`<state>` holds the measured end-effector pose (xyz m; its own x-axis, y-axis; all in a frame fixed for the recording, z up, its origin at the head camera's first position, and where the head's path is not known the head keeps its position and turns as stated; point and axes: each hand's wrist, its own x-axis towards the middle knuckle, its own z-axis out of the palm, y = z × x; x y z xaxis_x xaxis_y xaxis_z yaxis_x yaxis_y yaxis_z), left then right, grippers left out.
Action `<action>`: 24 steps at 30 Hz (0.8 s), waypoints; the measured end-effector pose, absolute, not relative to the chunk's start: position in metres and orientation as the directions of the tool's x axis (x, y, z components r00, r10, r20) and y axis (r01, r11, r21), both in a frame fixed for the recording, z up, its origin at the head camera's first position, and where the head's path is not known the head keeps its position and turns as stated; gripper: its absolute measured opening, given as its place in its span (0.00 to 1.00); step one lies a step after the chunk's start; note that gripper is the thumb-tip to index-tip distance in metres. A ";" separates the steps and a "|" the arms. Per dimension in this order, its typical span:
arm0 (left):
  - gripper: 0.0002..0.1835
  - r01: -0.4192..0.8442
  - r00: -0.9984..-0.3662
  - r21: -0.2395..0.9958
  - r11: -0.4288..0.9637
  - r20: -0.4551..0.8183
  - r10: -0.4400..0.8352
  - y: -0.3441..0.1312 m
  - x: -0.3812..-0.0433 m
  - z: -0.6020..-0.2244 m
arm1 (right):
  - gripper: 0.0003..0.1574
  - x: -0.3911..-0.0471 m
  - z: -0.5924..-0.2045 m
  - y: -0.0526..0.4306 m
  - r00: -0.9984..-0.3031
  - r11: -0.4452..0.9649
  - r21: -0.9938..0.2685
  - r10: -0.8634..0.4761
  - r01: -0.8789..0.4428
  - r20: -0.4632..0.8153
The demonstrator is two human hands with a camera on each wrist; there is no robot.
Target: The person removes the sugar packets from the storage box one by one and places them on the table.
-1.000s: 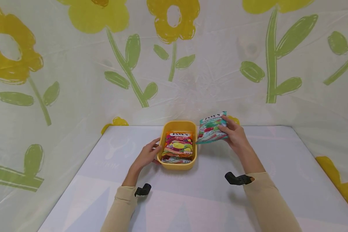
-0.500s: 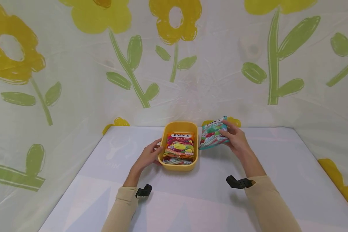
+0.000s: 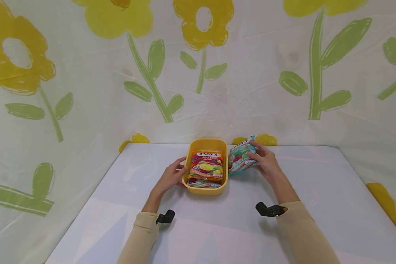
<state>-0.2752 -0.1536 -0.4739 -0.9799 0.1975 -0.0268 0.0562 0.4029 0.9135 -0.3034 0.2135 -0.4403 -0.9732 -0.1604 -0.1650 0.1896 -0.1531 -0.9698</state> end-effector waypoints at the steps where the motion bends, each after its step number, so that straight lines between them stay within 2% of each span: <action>1: 0.29 0.054 -0.980 0.912 0.406 -0.029 0.195 -0.153 -0.275 -0.473 | 0.44 -0.304 -0.441 0.213 -0.974 -0.139 -0.973 -0.159 0.186 -0.164; 10: 0.30 0.051 -0.984 0.903 0.426 -0.027 0.176 -0.151 -0.277 -0.472 | 0.44 -0.308 -0.447 0.210 -0.979 -0.007 -0.989 -0.144 0.149 -0.146; 17: 0.30 0.053 -0.983 0.906 0.421 -0.026 0.180 -0.152 -0.278 -0.473 | 0.48 -0.309 -0.456 0.210 -0.979 0.101 -0.986 -0.144 0.131 -0.144; 24: 0.30 0.032 -0.984 0.903 0.429 -0.046 0.170 -0.152 -0.278 -0.473 | 0.55 -0.309 -0.466 0.209 -0.988 0.333 -0.942 -0.128 0.039 -0.086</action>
